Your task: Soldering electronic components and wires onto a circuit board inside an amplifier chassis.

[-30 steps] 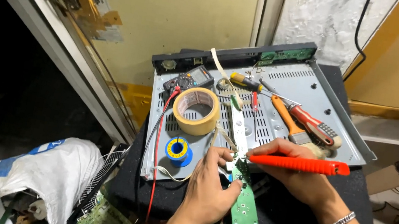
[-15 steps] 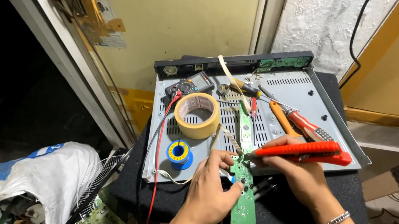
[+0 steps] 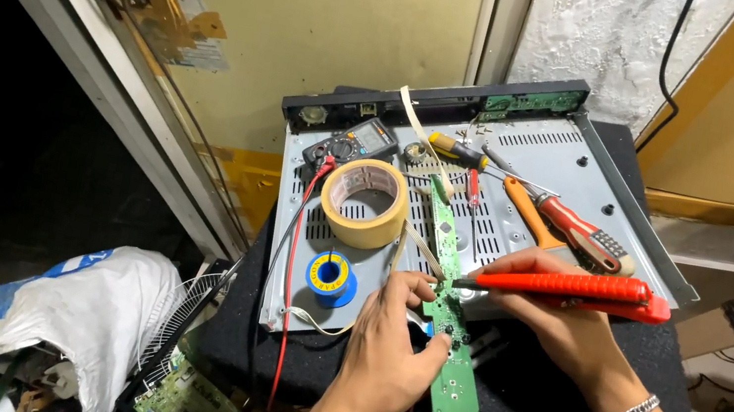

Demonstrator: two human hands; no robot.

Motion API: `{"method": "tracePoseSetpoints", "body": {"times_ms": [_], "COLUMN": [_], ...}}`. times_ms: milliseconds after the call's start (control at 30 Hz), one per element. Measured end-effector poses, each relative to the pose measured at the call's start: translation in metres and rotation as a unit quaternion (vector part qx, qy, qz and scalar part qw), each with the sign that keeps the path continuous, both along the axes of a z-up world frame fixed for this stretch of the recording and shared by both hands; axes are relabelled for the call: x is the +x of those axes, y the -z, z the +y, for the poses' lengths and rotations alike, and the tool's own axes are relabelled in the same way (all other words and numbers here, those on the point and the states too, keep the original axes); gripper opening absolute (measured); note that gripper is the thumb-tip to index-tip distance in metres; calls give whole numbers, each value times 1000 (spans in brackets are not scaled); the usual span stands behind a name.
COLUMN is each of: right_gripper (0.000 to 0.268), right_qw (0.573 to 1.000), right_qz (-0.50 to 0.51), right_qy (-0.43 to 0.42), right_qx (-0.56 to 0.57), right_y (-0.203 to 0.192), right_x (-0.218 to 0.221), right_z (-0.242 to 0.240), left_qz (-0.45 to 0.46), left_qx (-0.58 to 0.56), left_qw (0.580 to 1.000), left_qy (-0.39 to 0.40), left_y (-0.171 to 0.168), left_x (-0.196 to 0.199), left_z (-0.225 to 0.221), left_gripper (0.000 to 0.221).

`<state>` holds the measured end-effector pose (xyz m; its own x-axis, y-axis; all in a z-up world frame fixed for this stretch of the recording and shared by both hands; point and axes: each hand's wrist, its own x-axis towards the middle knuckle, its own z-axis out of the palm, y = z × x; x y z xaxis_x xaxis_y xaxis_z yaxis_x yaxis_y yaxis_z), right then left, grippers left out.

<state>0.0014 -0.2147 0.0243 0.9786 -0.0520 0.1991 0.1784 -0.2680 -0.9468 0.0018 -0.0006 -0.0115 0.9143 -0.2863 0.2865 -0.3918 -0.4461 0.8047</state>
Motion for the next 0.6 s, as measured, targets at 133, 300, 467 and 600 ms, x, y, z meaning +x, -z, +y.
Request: {"method": "tracePoseSetpoints", "body": {"times_ms": [133, 300, 467, 600], "right_gripper": [20, 21, 21, 21], "right_qw": [997, 996, 997, 997], "right_qz": [-32, -38, -27, -32], "right_qy": [-50, -78, -70, -75], "right_qx": [-40, -21, -22, -16], "right_y": [1, 5, 6, 4], "right_x": [3, 5, 5, 4], "right_z": [-4, -4, -4, -3], "left_qz": [7, 3, -8, -2], "left_qx": [1, 3, -1, -1], "left_qw": [1000, 1000, 1000, 1000], "left_qy": [-1, -1, 1, 0], "left_y": [-1, -1, -1, -2], "left_x": [0, 0, 0, 0], "left_z": [0, -1, -1, -1], "left_gripper": [42, 42, 41, 41]}}
